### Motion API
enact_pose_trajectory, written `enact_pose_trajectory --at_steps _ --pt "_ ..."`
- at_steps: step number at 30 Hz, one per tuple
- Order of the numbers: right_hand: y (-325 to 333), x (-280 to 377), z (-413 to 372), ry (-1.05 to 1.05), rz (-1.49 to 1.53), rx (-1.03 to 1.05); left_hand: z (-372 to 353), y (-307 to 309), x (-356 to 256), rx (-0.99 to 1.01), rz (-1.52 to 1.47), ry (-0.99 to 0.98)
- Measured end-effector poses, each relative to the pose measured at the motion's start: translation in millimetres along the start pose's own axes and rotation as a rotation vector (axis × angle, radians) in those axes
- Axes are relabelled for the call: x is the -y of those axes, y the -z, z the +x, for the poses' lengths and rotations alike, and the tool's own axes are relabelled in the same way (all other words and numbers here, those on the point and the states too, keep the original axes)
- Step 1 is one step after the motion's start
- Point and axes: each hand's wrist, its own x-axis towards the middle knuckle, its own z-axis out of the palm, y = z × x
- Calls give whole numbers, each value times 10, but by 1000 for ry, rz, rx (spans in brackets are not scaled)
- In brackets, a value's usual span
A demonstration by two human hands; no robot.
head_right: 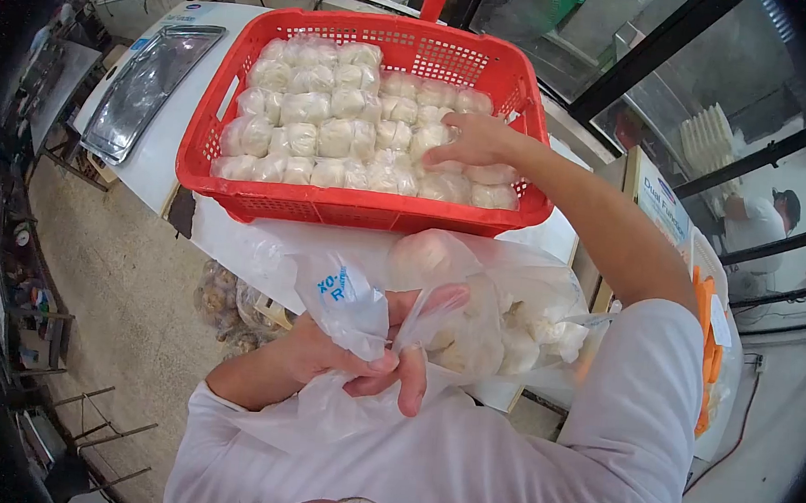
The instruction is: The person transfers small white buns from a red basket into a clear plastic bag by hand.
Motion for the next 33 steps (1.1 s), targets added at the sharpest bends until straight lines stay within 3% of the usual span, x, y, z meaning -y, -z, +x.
enact_pose_trajectory --at_steps 4,11,13,15,16,18,19,20,22,25,27,28,29,31,33 --pt "-176 -134 107 -8 4 75 -15 -14 -13 -44 -20 3" --pt "-28 -41 27 4 -94 -22 -37 -71 -88 -140 30 37" --pt "144 -157 36 115 115 -69 -42 -71 -60 -155 18 13" --pt "489 -129 -255 151 545 -46 -42 1 -43 -105 25 -7" --pt "665 -157 -479 310 584 -169 -27 19 -34 -55 29 -39" --pt "988 186 -1290 126 1017 -127 25 -6 14 -75 16 -81" --pt "1051 48 -1546 207 1223 -81 50 -20 48 -106 8 -145" --pt "946 -62 -1638 182 1244 -91 81 -28 73 -100 -2 -115" --pt "681 -609 -2359 258 1179 -182 146 -42 83 -51 -75 -226" --pt "46 397 -2740 380 1045 -322 196 -74 64 -15 -59 -237" --pt "-122 527 -2905 459 946 -418 177 -207 9 -55 4 -225" --pt "-332 489 -2768 289 830 -402 164 -249 0 -44 10 -215" --pt "-572 419 -2621 185 593 -496 149 -285 -4 -67 58 -200" --pt "-948 140 -2373 4 56 -471 138 -352 19 -85 116 -171" --pt "-1014 -36 -2339 -50 126 -458 149 -386 37 -94 98 -137"
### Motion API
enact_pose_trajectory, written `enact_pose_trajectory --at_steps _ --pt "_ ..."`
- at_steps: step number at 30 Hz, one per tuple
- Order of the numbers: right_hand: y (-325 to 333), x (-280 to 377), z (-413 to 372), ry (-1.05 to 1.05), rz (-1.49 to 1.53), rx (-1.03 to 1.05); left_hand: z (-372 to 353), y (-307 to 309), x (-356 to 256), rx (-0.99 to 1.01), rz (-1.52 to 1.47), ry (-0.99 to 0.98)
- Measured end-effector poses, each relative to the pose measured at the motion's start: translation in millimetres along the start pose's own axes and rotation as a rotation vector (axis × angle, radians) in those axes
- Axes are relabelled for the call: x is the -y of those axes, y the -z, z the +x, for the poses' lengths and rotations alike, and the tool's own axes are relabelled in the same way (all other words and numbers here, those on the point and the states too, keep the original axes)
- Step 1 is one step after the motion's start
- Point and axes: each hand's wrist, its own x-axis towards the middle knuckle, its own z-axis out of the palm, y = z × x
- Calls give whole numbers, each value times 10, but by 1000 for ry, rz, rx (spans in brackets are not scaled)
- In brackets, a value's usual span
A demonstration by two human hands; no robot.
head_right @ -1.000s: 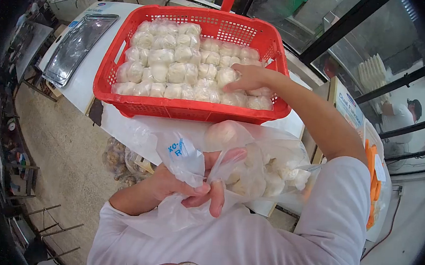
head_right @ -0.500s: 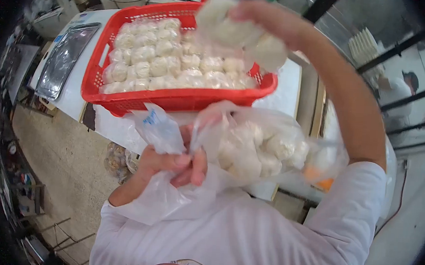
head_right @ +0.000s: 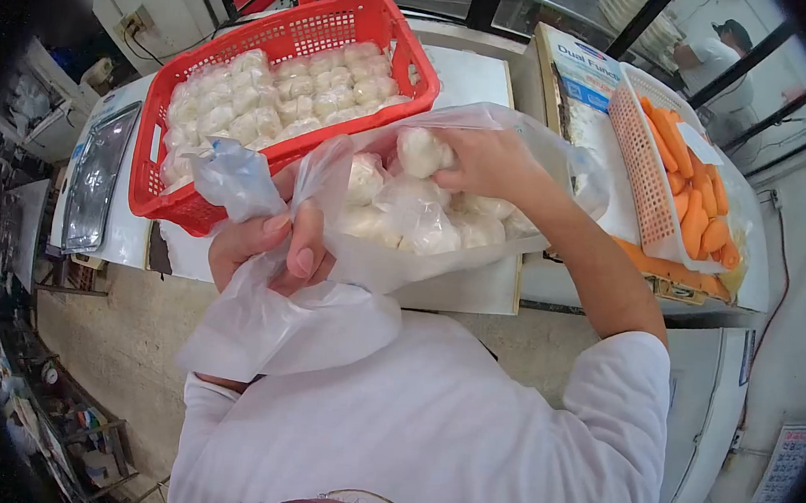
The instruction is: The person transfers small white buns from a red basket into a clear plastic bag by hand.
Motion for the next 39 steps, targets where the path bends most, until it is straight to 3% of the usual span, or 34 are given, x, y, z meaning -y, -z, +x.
enact_pose_trajectory --at_steps 5,8,10,14,16,19,21,25,28,31,32,35,36,37,39 --pt "105 208 -115 9 -92 20 -85 -7 -6 -56 20 -40" --pt "-146 105 -125 86 -225 -135 -215 -58 63 -89 75 48" --pt "-82 48 -31 70 -194 4 -203 -205 32 -112 160 140" --pt "353 410 -77 67 -283 66 -239 -93 -27 -89 95 83" --pt "822 785 -48 119 72 -85 -282 -86 -37 -134 90 110" --pt "1080 896 510 205 249 -214 -296 -11 -30 -76 81 122" --pt "933 762 1098 149 283 26 -287 44 -10 -43 66 109" --pt "28 829 1922 176 -9 475 -233 153 27 86 -36 179" --pt "-462 565 2253 260 -178 634 -191 270 1 153 -25 196" --pt "-447 380 2473 247 -92 640 -152 421 34 251 -53 148" --pt "-422 292 2603 56 151 750 -148 445 33 245 -49 150" --pt "-65 591 2279 55 161 713 -130 482 19 251 -55 163" --pt "-431 463 2272 442 116 506 -115 484 18 258 -66 163" --pt "-573 210 2357 442 120 506 -97 483 16 256 -66 166" --pt "-297 418 2315 193 -28 635 -88 475 27 239 -81 159"
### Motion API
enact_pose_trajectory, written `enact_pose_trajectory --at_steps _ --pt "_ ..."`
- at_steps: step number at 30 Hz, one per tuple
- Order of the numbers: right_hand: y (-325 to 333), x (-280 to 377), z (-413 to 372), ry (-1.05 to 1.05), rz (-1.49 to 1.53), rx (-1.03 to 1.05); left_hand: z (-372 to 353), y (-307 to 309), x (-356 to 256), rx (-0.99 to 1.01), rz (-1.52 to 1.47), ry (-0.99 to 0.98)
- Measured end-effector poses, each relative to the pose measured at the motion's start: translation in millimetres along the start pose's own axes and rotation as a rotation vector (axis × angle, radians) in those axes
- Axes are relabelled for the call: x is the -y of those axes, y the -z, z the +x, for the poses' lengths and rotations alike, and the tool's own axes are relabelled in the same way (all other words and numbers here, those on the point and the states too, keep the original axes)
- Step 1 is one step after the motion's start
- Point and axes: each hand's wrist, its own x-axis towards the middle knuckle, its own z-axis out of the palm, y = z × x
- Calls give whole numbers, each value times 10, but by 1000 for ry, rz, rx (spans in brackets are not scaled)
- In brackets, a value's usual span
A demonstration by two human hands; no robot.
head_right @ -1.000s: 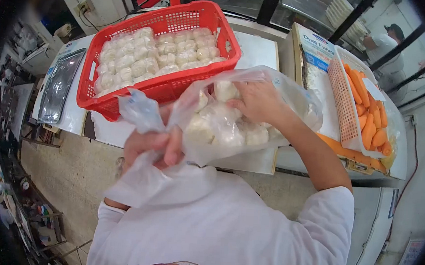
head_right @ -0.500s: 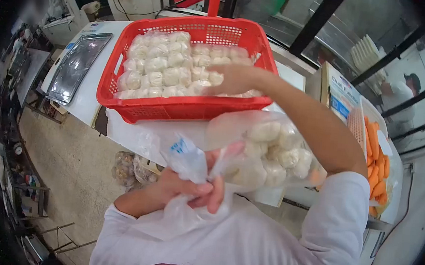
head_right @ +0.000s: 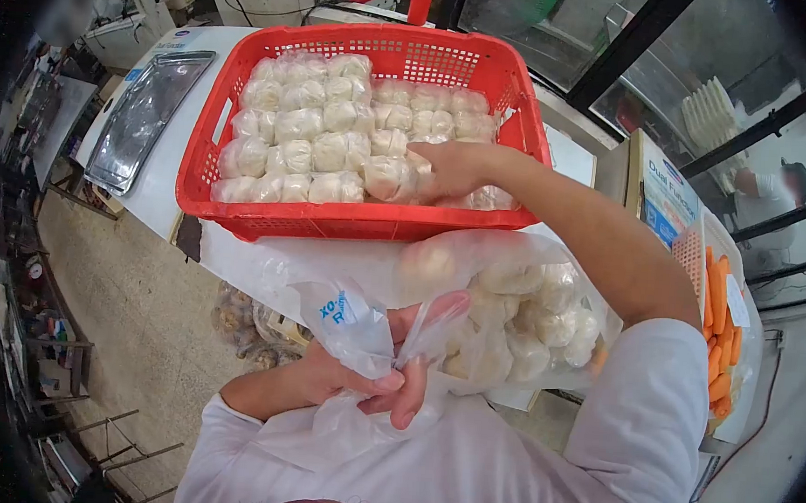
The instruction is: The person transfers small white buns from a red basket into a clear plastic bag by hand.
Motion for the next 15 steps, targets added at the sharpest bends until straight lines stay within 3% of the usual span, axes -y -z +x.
enact_pose_trajectory --at_steps 1,4,6,8,15 --pt "-45 -128 120 52 114 -47 -4 -11 1 -3 5 -1" --pt "295 77 101 43 -15 -109 -33 -22 -8 -30 29 -17" --pt "351 19 220 22 66 -77 -70 -6 10 -65 40 3" --pt "245 -53 354 163 32 -146 -92 -26 24 -70 31 -7" --pt "-19 198 233 40 -90 -84 -97 -51 43 -98 35 -36"
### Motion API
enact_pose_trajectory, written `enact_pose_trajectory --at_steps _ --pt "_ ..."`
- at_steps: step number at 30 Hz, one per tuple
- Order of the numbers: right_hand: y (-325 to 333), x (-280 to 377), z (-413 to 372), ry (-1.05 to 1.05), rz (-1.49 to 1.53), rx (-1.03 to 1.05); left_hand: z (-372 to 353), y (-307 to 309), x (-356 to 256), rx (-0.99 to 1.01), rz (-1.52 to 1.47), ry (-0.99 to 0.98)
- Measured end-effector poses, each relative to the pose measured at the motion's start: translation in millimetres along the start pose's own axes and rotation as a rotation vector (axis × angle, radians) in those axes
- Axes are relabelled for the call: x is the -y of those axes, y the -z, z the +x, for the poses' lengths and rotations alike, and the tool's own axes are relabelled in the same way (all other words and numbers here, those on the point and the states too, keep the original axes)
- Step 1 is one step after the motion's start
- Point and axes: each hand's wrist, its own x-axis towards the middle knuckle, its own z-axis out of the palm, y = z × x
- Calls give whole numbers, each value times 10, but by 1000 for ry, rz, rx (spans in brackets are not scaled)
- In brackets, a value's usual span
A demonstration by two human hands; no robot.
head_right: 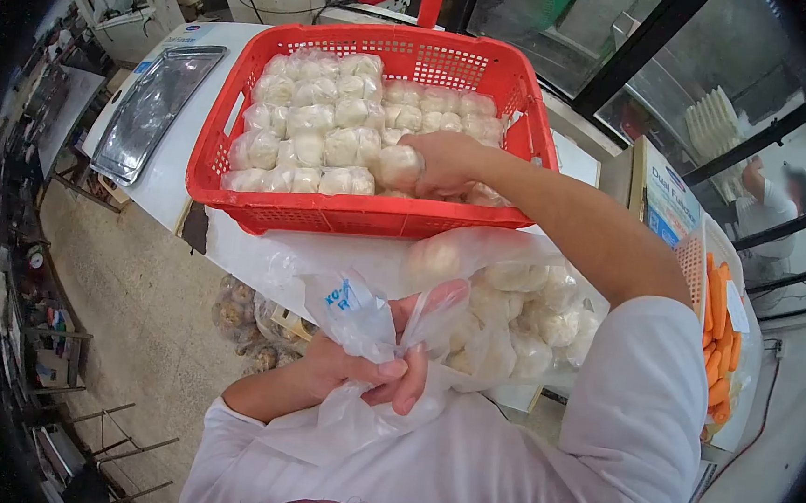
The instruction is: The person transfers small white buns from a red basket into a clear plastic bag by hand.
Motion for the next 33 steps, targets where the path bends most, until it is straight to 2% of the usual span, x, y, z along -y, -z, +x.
enact_pose_trajectory --at_steps 4,6,7,8,10,11,13,15,17,19,20,22,24,26,28,29,31,33 --pt "103 -404 98 42 103 -377 -11 -26 52 -44 -52 -62" --pt "525 -303 -234 220 601 -338 -7 -38 60 -148 -2 -82" --pt "689 -312 -373 205 692 -430 4 -61 63 -134 -11 -54" --pt "882 -216 -669 208 791 -508 24 -96 50 -171 -25 -85" --pt "1120 8 -1358 145 1156 -453 99 -174 11 -202 -22 -154" --pt "1122 141 -1732 130 1162 -472 143 -168 34 -187 -21 -136" --pt "978 407 -2380 393 1242 -487 217 -144 85 -177 -101 -285" --pt "509 479 -2623 477 1011 -621 245 -159 53 -199 1 -269" --pt "-73 701 -2681 124 800 -700 302 -219 48 -86 -70 -360" --pt "-648 598 -2318 151 326 -782 303 -306 73 -63 -113 -355" --pt "-778 684 -2273 144 330 -789 270 -342 84 -137 -12 -324" --pt "-931 856 -2246 -171 -36 -455 252 -450 88 -204 101 -294" --pt "-937 882 -2279 -150 9 -528 270 -603 104 -202 234 -197" --pt "-956 866 -2278 -121 40 -600 247 -685 106 -220 232 -180" --pt "-1059 752 -2293 38 -108 -651 185 -640 89 -237 228 -165" --pt "-1005 722 -2348 49 -120 -648 142 -514 93 -216 172 -203" --pt "-801 732 -2505 200 181 -665 88 -331 136 -205 112 -253" --pt "-311 806 -2641 102 496 -591 37 -197 165 -102 -13 -259"
